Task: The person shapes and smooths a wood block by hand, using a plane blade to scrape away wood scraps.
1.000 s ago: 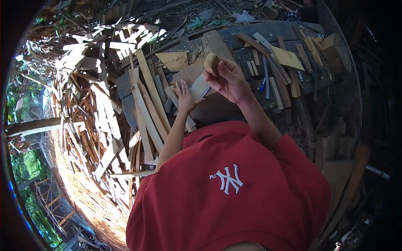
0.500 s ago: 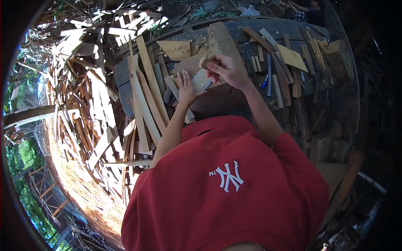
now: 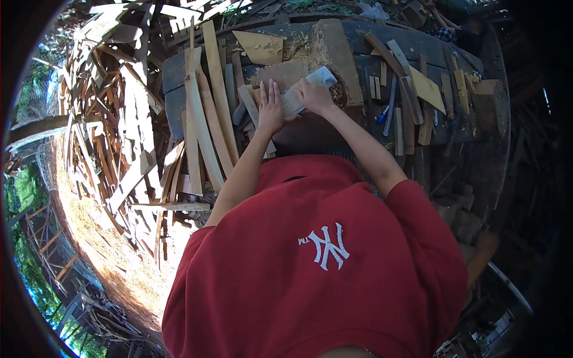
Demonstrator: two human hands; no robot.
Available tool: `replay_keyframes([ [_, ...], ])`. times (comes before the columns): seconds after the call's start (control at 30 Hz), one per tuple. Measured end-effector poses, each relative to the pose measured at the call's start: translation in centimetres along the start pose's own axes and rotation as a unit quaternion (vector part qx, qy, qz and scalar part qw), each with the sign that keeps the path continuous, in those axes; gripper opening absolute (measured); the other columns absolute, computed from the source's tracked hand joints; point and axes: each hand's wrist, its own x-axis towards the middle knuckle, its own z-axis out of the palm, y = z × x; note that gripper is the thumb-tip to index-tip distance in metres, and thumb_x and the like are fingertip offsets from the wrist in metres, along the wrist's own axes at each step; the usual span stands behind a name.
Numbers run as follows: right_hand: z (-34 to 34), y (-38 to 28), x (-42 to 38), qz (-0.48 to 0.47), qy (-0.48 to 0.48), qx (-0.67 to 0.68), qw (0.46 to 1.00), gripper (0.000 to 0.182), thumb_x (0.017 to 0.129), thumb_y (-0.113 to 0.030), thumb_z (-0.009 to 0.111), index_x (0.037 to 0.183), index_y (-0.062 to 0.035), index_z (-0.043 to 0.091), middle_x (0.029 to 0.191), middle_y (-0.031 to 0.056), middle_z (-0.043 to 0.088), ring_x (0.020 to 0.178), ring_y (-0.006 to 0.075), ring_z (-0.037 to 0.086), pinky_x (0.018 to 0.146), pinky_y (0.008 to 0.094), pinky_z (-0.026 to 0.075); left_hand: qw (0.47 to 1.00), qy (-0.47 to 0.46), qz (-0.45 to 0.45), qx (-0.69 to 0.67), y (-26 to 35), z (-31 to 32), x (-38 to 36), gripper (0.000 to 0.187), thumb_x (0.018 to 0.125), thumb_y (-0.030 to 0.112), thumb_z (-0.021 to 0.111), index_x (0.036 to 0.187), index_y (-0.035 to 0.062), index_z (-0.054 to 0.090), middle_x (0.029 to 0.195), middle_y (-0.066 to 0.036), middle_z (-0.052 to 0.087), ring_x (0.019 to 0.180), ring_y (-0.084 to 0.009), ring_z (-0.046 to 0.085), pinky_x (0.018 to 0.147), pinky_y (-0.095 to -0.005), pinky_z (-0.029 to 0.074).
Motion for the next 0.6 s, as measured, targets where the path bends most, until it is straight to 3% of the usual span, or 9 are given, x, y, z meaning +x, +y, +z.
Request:
replay_keyframes([
  [0.1,-0.8,3.6,1.5,0.116,0.065,-0.009,0.991,0.032,0.09,-0.032,0.056,0.096,-0.0003,0.052,0.068,0.022,0.065,0.063,0.0403,0.065,0.056,0.0512,0.052,1.0,-0.004,-0.005,0.003,-0.1,-0.1,-0.3,0.131,0.062,0.062,0.077,0.148,-0.0082,0.007,0.156,-0.023,0.01,0.145,-0.0445,-0.001,0.116,-0.0483,0.018],
  [0.2,0.4,1.0,1.3,0.171,0.081,-0.002,0.982,0.032,0.089,-0.034,0.057,0.095,-0.0019,0.053,0.069,0.0219,0.064,0.066,0.0413,0.065,0.058,0.0521,0.052,1.0,-0.007,-0.011,0.012,-0.2,-0.1,-0.2,0.132,0.06,0.063,0.077,0.148,-0.0078,0.008,0.157,-0.022,0.01,0.145,-0.0437,0.0,0.116,-0.0479,0.02],
  [0.3,2.1,-3.1,-0.8,0.033,0.031,0.057,0.997,0.033,0.088,-0.034,0.058,0.095,-0.002,0.053,0.068,0.022,0.064,0.065,0.0415,0.065,0.058,0.0523,0.051,0.999,-0.015,-0.006,0.029,-0.6,0.5,0.1,0.133,0.06,0.064,0.076,0.148,-0.0077,0.008,0.157,-0.022,0.01,0.145,-0.0433,0.0,0.116,-0.0479,0.02],
  [0.4,1.4,-1.1,-0.8,-0.046,0.013,0.056,0.997,0.033,0.088,-0.034,0.059,0.094,-0.0025,0.054,0.068,0.0223,0.064,0.065,0.0416,0.064,0.058,0.0525,0.051,1.0,-0.014,-0.004,0.013,-0.4,0.4,-0.1,0.134,0.061,0.065,0.075,0.148,-0.0083,0.005,0.157,-0.023,0.008,0.145,-0.0438,-0.003,0.116,-0.0483,0.018],
  [0.53,-0.9,4.7,0.7,0.116,0.091,0.013,0.989,0.03,0.086,-0.032,0.059,0.092,-0.0024,0.055,0.068,0.021,0.064,0.064,0.0405,0.065,0.061,0.0518,0.052,1.0,0.005,0.004,0.007,-0.3,0.2,-0.1,0.134,0.061,0.065,0.076,0.148,-0.0083,0.004,0.157,-0.023,0.006,0.145,-0.0433,-0.004,0.117,-0.0483,0.017],
  [0.6,0.5,3.4,0.1,0.148,0.105,0.013,0.983,0.029,0.086,-0.031,0.059,0.092,-0.003,0.056,0.068,0.0203,0.065,0.064,0.0392,0.066,0.06,0.051,0.052,1.0,-0.008,-0.007,-0.001,-0.1,0.0,-0.4,0.134,0.061,0.064,0.076,0.148,-0.0076,0.003,0.157,-0.023,0.006,0.145,-0.0429,-0.004,0.117,-0.0484,0.017],
])
